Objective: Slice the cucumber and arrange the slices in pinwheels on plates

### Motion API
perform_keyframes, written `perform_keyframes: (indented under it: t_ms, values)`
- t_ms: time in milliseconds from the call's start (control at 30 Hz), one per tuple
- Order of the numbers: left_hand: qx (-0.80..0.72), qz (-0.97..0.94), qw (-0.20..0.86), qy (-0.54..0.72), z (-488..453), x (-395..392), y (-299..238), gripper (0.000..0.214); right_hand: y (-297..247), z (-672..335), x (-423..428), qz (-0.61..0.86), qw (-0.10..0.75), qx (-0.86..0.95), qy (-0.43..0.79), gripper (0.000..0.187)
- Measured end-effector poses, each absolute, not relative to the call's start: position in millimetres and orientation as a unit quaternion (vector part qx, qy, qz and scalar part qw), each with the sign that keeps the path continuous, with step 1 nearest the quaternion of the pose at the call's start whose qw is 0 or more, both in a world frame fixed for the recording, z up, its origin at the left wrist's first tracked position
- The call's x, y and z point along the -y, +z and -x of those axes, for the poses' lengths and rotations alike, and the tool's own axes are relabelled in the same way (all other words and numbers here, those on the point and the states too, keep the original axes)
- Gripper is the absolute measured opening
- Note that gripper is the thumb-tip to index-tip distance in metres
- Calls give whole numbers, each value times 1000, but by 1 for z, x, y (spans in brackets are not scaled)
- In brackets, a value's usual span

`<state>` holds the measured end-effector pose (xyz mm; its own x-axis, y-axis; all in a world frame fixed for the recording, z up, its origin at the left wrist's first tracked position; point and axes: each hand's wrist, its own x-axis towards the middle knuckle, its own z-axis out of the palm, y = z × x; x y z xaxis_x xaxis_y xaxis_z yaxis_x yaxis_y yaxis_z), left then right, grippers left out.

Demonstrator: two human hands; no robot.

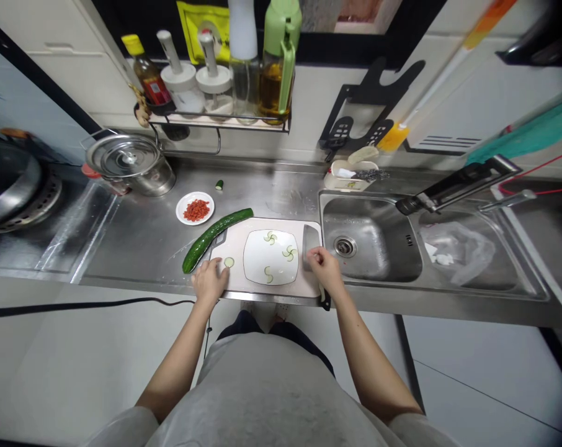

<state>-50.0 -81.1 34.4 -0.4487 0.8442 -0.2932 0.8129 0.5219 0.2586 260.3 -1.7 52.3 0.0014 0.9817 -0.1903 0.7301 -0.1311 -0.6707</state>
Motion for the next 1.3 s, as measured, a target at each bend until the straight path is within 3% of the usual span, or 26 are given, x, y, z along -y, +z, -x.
perform_keyframes:
  t_ms: [900, 1300]
  values:
    - [-846, -499, 155, 110, 46, 66, 14, 12, 41, -261, 22, 665, 253, 615, 340, 25]
    - [-837, -516, 135, 126, 47, 69, 8, 17, 37, -250, 22, 646, 254, 629, 350, 27]
